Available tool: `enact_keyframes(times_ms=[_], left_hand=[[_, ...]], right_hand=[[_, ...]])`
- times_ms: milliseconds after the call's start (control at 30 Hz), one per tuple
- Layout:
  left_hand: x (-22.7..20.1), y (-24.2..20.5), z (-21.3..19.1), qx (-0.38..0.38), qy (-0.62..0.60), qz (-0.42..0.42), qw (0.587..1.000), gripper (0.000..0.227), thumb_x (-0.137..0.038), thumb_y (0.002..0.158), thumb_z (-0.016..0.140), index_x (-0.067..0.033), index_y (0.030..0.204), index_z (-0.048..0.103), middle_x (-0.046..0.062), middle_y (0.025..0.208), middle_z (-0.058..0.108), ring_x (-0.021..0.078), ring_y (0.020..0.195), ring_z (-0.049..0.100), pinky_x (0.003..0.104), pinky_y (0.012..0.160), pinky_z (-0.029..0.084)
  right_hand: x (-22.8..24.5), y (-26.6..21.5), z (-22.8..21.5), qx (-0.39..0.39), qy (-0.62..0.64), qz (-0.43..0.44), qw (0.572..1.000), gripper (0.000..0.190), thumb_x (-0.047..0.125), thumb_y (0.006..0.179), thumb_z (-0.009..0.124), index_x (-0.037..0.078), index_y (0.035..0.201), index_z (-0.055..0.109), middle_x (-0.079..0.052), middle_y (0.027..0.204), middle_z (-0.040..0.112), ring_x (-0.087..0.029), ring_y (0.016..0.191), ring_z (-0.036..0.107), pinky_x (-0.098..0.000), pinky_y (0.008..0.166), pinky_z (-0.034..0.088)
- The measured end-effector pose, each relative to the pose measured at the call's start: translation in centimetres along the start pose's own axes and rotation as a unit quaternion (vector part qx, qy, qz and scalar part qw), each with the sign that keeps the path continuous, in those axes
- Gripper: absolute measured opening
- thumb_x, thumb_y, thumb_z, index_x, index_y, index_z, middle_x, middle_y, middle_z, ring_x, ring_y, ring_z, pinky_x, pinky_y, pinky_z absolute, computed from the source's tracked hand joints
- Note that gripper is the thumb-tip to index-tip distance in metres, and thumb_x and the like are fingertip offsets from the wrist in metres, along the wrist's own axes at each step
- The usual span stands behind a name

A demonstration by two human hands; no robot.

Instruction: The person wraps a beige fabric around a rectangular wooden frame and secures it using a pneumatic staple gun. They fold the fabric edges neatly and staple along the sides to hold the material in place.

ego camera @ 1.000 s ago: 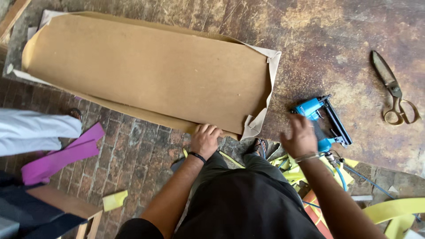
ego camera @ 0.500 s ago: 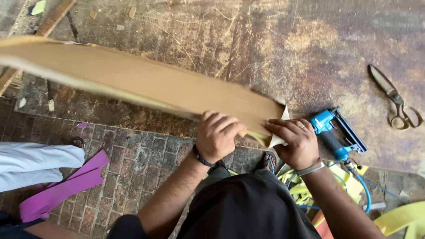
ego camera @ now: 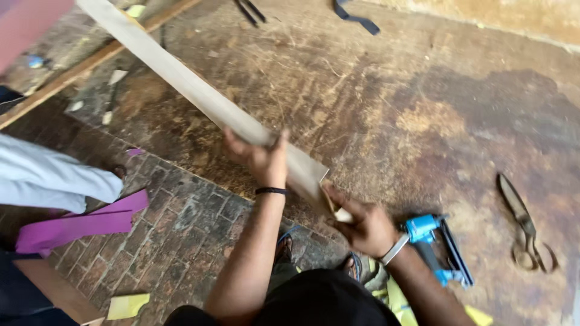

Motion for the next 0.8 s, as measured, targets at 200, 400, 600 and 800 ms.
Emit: enact_keyframes(times_ms=[200, 400, 600, 800], left_hand=[[0.3, -0.6, -0.7, 0.031, -0.149, -0.065, 0.986, 0.078, -0.001, 0.069, 0.062, 0.0118, 0.142, 0.037, 0.032, 0.133, 0.059, 0.0399, 0.124, 0.062, 0.05, 0.109, 0.048], [-1.4, -3.4, 1.6, 0.081, -0.019, -0.028, 0.996, 0.067, -0.003, 0.075, 0.067, 0.0105, 0.136, 0.043, 0.031, 0.129, 0.061, 0.0378, 0.118, 0.067, 0.049, 0.106, 0.052], [-4.9, -4.2, 3.3, 0.133, -0.009, -0.011, 0.991, 0.084, 0.003, 0.07, 0.07, -0.0043, 0.147, 0.039, 0.019, 0.126, 0.067, 0.0302, 0.108, 0.072, 0.046, 0.089, 0.062], [-5.4, -2.2, 5.1, 0.216, 0.032, 0.075, 0.973, 0.081, 0.006, 0.069, 0.072, -0.0149, 0.144, 0.048, 0.011, 0.134, 0.066, 0.0258, 0.107, 0.073, 0.039, 0.085, 0.064]], right_hand=[[0.0, -2.5, 3.1, -0.148, 0.07, -0.048, 0.985, 0.05, 0.003, 0.09, 0.073, 0.019, 0.137, 0.068, -0.005, 0.106, 0.083, -0.018, 0.074, 0.081, -0.0323, 0.067, 0.068], [-1.8, -8.7, 4.2, -0.223, 0.163, -0.164, 0.947, 0.047, -0.002, 0.085, 0.071, 0.006, 0.131, 0.067, -0.025, 0.139, 0.065, -0.04, 0.124, 0.068, -0.0496, 0.101, 0.054], [-2.2, -7.4, 10.0, -0.282, 0.182, -0.151, 0.93, 0.022, 0.015, 0.085, 0.087, 0.01, 0.096, 0.069, -0.026, 0.143, 0.063, -0.037, 0.134, 0.065, -0.0473, 0.107, 0.055], [3.4, -4.7, 12.2, -0.314, 0.256, -0.134, 0.904, 0.039, 0.019, 0.084, 0.088, 0.009, 0.108, 0.058, -0.026, 0.146, 0.044, -0.053, 0.149, 0.04, -0.0641, 0.113, 0.038]])
Point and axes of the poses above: each hand's wrist, its own y-axis towards the middle knuckle, its own z-axis out of the palm, x = y × z, the point moved 1 cm from there along y, towards the middle knuckle
